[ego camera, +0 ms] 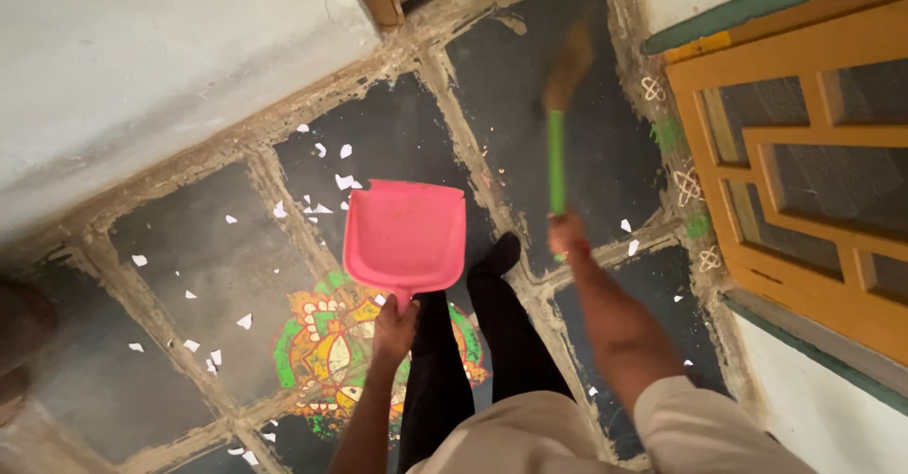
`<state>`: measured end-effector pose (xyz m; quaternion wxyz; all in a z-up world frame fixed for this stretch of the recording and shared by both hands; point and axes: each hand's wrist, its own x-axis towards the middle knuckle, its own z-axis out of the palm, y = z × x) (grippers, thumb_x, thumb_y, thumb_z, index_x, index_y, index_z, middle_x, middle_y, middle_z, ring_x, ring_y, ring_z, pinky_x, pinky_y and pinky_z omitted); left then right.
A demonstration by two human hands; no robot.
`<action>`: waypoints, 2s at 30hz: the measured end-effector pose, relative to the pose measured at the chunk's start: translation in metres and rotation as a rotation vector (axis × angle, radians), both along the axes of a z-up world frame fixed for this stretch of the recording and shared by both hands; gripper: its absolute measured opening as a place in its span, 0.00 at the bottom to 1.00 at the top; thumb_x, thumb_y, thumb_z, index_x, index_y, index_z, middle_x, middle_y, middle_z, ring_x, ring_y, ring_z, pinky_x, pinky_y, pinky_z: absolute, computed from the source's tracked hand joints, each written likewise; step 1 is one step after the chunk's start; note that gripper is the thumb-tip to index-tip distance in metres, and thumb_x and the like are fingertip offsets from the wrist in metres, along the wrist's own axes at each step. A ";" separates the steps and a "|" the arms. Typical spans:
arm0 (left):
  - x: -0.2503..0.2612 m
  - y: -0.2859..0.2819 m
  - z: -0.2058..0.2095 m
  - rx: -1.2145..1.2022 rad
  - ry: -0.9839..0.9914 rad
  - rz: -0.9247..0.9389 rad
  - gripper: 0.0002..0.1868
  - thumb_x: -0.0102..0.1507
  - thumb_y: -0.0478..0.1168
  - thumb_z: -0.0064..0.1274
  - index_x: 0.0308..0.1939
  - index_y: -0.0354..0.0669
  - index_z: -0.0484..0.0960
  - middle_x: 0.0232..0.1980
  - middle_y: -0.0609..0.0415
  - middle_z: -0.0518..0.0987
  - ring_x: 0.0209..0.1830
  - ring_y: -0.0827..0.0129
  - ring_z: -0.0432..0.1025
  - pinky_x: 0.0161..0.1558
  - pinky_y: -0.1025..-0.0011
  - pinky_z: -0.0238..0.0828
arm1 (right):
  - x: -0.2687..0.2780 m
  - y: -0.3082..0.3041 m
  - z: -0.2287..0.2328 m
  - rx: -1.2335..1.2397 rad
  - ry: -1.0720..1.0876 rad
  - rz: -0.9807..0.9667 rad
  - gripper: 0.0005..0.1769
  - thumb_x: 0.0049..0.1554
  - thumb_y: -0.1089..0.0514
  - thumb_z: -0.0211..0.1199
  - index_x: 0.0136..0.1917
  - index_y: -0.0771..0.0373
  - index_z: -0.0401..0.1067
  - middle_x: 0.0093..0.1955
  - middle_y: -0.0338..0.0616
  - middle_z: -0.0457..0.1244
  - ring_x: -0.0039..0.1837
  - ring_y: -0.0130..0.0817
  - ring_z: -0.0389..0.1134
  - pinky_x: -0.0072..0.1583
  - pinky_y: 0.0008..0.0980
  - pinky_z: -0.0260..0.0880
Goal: The person sweeps paper scraps and debris across a dark tiled floor using a broom and collects them into a pink dustpan.
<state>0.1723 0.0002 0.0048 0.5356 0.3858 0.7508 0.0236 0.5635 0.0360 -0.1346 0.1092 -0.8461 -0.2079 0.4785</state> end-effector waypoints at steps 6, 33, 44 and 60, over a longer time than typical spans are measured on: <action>0.007 -0.003 0.006 0.031 0.019 -0.016 0.21 0.63 0.50 0.55 0.45 0.33 0.76 0.37 0.30 0.80 0.39 0.36 0.75 0.43 0.50 0.71 | -0.112 -0.002 0.002 0.384 -0.056 0.614 0.24 0.60 0.57 0.57 0.69 0.60 0.62 0.50 0.65 0.69 0.52 0.65 0.70 0.54 0.55 0.71; 0.007 0.022 -0.016 -0.014 -0.122 -0.023 0.18 0.64 0.47 0.56 0.40 0.34 0.73 0.25 0.47 0.78 0.19 0.65 0.73 0.24 0.63 0.70 | 0.041 -0.095 0.019 -0.145 -0.387 0.489 0.12 0.58 0.49 0.59 0.52 0.55 0.71 0.48 0.49 0.69 0.55 0.50 0.71 0.55 0.48 0.73; -0.041 0.003 0.002 0.080 -0.011 -0.109 0.18 0.62 0.48 0.53 0.40 0.32 0.76 0.28 0.36 0.78 0.28 0.47 0.75 0.34 0.52 0.69 | -0.198 -0.062 0.027 0.174 0.006 0.697 0.26 0.63 0.52 0.54 0.71 0.61 0.59 0.40 0.62 0.68 0.44 0.64 0.70 0.47 0.57 0.71; -0.102 0.005 -0.006 0.092 -0.039 -0.124 0.20 0.64 0.46 0.52 0.46 0.28 0.73 0.32 0.31 0.78 0.30 0.43 0.74 0.34 0.50 0.68 | 0.003 -0.175 0.120 -0.135 -0.356 0.271 0.37 0.67 0.46 0.47 0.85 0.42 0.42 0.48 0.68 0.69 0.49 0.67 0.71 0.52 0.58 0.72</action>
